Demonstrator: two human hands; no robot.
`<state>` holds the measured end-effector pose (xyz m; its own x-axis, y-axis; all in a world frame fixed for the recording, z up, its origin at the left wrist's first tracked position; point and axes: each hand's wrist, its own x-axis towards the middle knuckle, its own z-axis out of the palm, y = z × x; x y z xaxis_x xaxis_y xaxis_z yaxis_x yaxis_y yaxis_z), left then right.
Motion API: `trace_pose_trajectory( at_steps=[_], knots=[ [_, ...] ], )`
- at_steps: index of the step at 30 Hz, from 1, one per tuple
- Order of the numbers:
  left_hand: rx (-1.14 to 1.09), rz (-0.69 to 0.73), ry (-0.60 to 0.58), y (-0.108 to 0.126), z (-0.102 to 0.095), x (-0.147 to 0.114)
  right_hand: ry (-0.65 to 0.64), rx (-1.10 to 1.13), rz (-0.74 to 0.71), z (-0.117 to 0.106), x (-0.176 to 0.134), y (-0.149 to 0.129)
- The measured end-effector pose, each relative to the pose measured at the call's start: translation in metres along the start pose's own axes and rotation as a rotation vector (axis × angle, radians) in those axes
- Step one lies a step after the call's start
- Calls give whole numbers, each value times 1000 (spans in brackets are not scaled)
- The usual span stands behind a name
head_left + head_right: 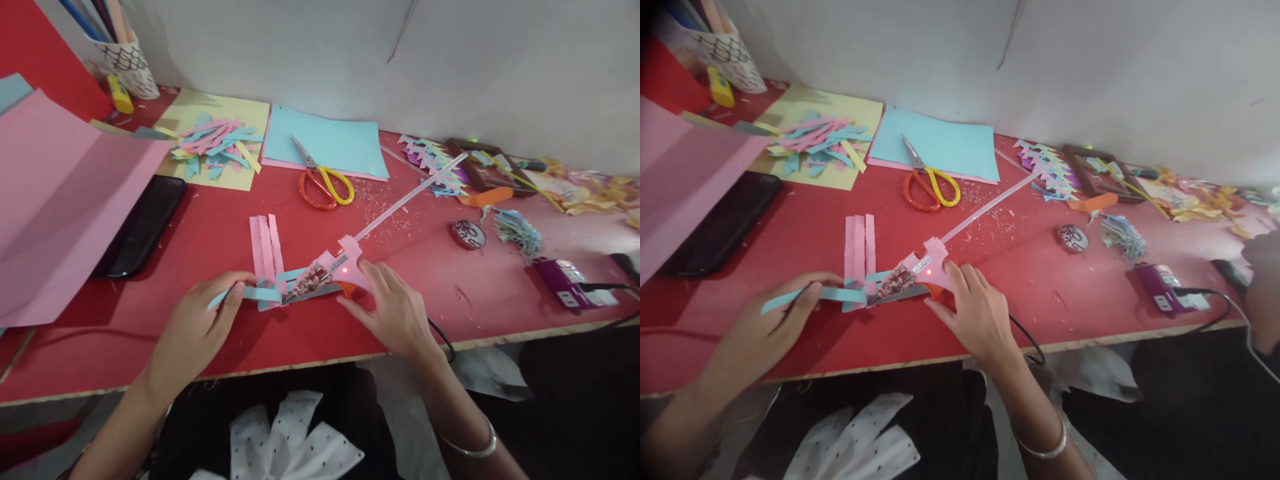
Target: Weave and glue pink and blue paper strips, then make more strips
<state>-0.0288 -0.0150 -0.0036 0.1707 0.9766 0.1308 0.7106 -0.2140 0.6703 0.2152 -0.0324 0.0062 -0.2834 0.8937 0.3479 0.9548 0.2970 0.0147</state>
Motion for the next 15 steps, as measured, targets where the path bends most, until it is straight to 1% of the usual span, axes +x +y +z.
trace_pose_trajectory(
  at_steps=[9,15],
  knots=[
    [-6,5,-5,1,-2,0,11,-21,-36,-1,0,-2],
    [-22,14,0,0,0,1,10,-63,-26,-4,-2,0]
  ],
)
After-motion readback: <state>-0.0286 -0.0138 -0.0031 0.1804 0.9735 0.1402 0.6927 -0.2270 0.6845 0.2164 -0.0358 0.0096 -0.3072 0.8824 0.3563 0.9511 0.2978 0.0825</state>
